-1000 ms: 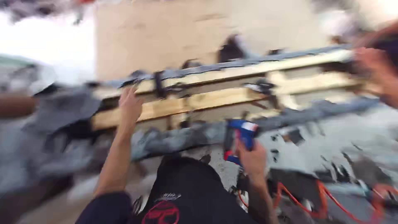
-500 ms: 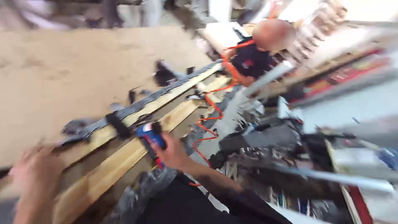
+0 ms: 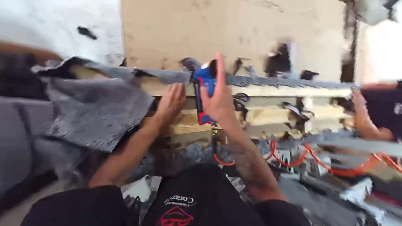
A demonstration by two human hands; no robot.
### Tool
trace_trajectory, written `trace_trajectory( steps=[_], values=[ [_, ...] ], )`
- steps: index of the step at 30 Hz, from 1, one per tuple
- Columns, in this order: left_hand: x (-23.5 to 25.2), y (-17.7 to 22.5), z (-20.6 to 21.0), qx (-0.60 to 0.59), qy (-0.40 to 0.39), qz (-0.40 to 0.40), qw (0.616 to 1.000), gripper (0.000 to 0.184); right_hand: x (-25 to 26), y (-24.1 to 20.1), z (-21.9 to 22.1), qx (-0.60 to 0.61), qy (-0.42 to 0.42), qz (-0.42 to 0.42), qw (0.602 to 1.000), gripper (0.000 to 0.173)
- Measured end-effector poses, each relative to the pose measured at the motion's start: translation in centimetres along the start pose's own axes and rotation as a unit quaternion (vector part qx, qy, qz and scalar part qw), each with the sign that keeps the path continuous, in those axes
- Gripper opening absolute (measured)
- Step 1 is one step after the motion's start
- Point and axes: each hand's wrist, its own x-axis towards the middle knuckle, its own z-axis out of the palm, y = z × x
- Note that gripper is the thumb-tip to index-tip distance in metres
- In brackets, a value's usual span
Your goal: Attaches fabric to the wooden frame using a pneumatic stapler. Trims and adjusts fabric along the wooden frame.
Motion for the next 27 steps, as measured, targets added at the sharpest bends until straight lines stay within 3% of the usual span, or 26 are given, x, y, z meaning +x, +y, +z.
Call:
trace_trajectory(
  steps=[2,3,5,8,12,15,19,24,27],
  values=[
    [-1.4,1.1,-0.3,0.0,0.013,0.007,1.0,0.04,0.5,0.3,0.1,0.001,-0.008,0.007,1.0,0.086],
    [-0.7,0.4,0.5,0.029,0.085,0.04,0.995,0.032,0.6,0.2,0.2,0.01,-0.016,0.017,1.0,0.085],
    [1.0,0.0,1.5,0.163,0.211,0.102,0.958,0.038,0.5,-0.4,0.6,0.02,-0.039,0.038,0.998,0.083],
    [2.0,-0.5,1.8,0.254,0.285,0.146,0.913,0.039,0.5,-1.4,1.2,0.015,-0.042,0.04,0.998,0.083],
    [1.7,-0.2,1.4,0.257,0.252,0.126,0.924,0.039,0.8,-2.9,1.2,-0.008,-0.034,0.001,0.999,0.084],
    [2.3,-1.3,2.0,0.243,0.296,0.168,0.908,0.033,1.5,-3.5,1.6,-0.034,-0.073,0.033,0.996,0.085],
    [3.6,-3.1,2.8,0.238,0.32,0.197,0.896,0.035,1.6,-3.1,2.2,-0.088,-0.052,0.067,0.993,0.087],
    [3.7,-4.5,1.6,0.183,0.32,0.242,0.898,0.03,1.6,-4.2,1.7,-0.024,-0.068,0.07,0.995,0.082],
    [3.7,-3.9,0.3,0.161,0.374,0.285,0.868,0.022,1.7,-4.3,0.4,-0.007,-0.058,0.035,0.998,0.08]
  ],
)
